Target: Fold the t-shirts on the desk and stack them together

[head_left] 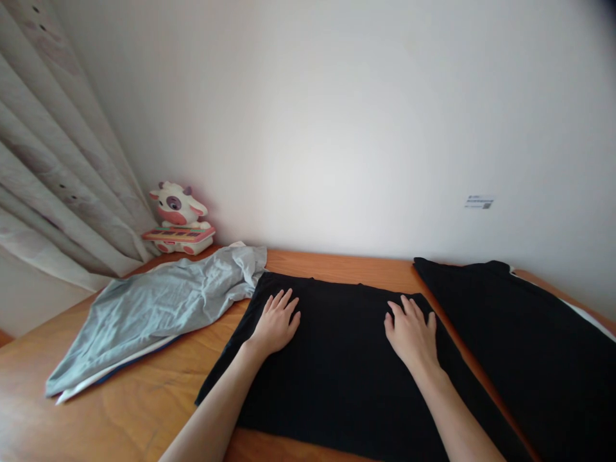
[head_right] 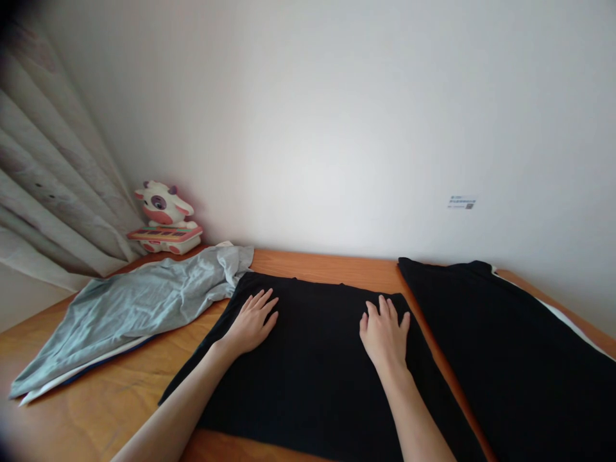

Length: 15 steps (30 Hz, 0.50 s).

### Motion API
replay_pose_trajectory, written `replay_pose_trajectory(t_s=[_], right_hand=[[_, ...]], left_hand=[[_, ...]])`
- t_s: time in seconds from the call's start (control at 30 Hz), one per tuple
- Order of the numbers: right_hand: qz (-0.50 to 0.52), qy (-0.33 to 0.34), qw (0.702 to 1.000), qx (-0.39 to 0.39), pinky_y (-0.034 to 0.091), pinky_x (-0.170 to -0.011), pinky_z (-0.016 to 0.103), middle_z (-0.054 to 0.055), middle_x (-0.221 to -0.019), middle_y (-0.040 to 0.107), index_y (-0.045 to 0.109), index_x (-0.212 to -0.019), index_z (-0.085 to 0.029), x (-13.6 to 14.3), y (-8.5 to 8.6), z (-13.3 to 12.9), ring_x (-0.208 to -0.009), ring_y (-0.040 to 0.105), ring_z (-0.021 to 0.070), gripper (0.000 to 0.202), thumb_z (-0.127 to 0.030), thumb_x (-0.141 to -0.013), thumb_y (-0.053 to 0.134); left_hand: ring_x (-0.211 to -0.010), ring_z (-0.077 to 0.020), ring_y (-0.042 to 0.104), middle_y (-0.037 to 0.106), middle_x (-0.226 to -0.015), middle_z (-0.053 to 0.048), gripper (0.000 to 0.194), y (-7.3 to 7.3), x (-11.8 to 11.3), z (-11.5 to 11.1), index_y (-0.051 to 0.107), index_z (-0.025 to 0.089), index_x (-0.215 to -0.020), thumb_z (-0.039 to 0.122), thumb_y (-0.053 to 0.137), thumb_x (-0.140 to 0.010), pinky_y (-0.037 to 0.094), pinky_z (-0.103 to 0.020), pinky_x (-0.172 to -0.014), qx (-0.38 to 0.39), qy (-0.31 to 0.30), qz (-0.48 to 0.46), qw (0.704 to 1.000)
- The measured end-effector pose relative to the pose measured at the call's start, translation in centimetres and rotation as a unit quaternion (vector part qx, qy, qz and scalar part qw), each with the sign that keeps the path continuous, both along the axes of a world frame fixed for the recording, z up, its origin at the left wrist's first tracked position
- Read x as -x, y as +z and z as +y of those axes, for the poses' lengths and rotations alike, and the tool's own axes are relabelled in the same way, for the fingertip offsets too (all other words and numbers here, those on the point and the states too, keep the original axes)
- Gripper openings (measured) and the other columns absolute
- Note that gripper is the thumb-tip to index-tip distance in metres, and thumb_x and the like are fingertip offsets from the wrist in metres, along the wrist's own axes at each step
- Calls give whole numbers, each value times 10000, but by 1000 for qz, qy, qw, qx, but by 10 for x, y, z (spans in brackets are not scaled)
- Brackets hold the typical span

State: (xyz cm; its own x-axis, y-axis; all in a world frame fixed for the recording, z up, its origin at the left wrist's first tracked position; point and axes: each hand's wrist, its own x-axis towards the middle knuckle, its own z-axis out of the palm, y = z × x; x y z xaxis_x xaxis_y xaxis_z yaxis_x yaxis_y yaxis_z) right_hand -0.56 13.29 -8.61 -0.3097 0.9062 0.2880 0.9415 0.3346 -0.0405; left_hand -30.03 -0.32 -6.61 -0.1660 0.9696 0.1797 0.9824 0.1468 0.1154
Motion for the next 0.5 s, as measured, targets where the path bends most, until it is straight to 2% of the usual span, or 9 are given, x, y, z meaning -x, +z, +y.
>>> replay_pose_trajectory(t_s=[0.07,0.17,0.5], right_hand=[[31,37,999,5,302,-1178,610,166,-1547,518,643,-1366,-173,1,-4,0,-1461,425,324,458,-263,-1005,377],[76,64,995,32,381,-1145,544,137,-1472,600,668,-1324,-190,1,-9,3,-1412,492,302,434,-308,-1012,390],[87,71,993,27,402,-1126,555,142,-1440,622,677,-1296,-185,-1,-12,6,-1395,510,317,427,-323,-1001,401]], left_hand=[[-1527,-330,346,399,-1637,-152,501,2,-3,0,547,134,-1479,313,433,-1024,283,-547,-1251,-2,-13,6,1000],[-1502,-300,402,478,-1592,-135,476,4,-8,-1,566,156,-1463,288,402,-1036,300,-534,-1248,15,-42,3,999],[-1495,-303,411,499,-1578,-139,471,8,-14,-2,567,153,-1460,297,411,-1040,292,-532,-1251,27,-37,-8,999]])
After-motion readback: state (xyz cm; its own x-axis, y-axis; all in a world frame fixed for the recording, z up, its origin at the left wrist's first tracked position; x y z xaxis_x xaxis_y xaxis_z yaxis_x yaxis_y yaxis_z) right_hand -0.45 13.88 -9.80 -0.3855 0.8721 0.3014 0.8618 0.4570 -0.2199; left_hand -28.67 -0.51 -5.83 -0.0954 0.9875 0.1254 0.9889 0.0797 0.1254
